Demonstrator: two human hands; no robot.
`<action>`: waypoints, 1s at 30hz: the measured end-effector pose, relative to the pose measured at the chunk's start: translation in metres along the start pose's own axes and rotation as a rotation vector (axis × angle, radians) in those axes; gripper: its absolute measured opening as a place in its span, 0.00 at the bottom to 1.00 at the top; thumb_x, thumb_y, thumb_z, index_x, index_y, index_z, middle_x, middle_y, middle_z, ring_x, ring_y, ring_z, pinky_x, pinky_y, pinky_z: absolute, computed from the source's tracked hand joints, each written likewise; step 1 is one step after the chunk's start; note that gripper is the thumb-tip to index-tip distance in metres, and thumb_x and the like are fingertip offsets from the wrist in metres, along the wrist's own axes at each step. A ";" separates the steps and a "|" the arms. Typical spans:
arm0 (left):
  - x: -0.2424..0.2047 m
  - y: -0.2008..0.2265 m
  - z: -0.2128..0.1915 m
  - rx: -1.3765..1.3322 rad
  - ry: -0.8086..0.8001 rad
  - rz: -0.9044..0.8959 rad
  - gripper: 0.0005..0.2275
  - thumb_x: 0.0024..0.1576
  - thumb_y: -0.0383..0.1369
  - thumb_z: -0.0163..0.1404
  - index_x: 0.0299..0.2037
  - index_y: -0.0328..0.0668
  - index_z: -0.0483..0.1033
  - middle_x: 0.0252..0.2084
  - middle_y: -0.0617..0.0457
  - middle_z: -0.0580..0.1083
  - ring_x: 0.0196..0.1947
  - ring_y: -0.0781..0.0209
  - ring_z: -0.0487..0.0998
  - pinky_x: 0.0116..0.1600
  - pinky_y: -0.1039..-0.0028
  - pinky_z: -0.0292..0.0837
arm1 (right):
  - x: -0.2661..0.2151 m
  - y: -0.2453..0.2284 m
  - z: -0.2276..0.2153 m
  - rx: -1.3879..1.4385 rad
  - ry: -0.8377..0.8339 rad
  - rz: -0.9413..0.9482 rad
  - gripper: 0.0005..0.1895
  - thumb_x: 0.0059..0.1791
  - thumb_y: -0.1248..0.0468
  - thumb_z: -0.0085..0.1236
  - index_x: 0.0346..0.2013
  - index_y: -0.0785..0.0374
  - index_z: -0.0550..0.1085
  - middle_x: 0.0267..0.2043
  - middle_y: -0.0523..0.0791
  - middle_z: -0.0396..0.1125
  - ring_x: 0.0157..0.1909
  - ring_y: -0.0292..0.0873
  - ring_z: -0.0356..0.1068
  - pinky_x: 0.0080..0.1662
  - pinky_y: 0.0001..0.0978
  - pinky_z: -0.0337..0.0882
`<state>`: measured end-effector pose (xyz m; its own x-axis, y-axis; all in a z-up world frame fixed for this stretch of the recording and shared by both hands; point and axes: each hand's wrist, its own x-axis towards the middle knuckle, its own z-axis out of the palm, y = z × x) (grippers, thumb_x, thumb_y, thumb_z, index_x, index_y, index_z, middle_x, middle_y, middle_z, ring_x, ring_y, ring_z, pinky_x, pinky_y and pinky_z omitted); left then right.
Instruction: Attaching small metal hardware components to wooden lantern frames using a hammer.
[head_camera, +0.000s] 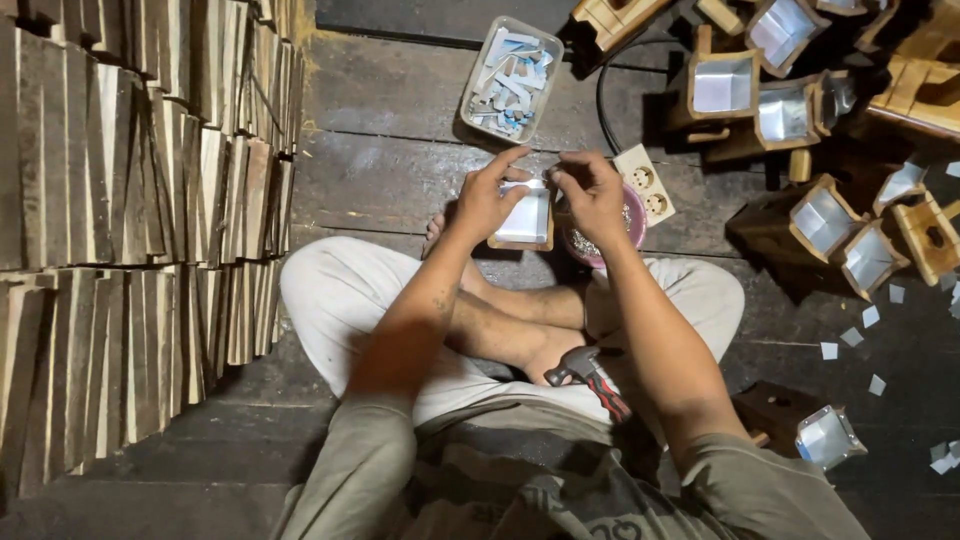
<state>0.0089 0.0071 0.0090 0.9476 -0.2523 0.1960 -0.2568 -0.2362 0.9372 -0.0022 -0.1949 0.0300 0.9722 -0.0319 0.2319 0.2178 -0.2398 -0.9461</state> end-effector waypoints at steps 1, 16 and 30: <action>0.000 -0.002 0.002 0.000 0.002 -0.003 0.26 0.53 0.24 0.60 0.63 0.53 0.72 0.40 0.50 0.83 0.45 0.49 0.84 0.51 0.65 0.76 | -0.001 0.000 -0.001 0.001 -0.003 0.002 0.13 0.48 0.76 0.66 0.47 0.69 0.79 0.39 0.55 0.74 0.44 0.47 0.75 0.48 0.41 0.74; 0.000 -0.002 0.005 0.042 -0.010 0.008 0.24 0.53 0.25 0.59 0.61 0.52 0.73 0.40 0.52 0.83 0.45 0.48 0.83 0.51 0.64 0.76 | -0.004 0.012 0.000 -0.134 0.025 -0.070 0.11 0.47 0.75 0.68 0.43 0.69 0.78 0.35 0.53 0.76 0.42 0.50 0.78 0.44 0.40 0.75; 0.001 -0.011 0.009 0.076 0.003 -0.017 0.20 0.54 0.27 0.59 0.56 0.50 0.74 0.40 0.53 0.83 0.46 0.48 0.83 0.51 0.61 0.77 | -0.004 0.009 0.001 -0.265 -0.001 -0.178 0.10 0.46 0.76 0.68 0.41 0.68 0.79 0.37 0.55 0.77 0.44 0.59 0.77 0.44 0.45 0.75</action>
<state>0.0105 0.0011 -0.0037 0.9524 -0.2449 0.1815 -0.2545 -0.3111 0.9157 -0.0040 -0.1964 0.0199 0.9209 0.0342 0.3883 0.3548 -0.4856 -0.7989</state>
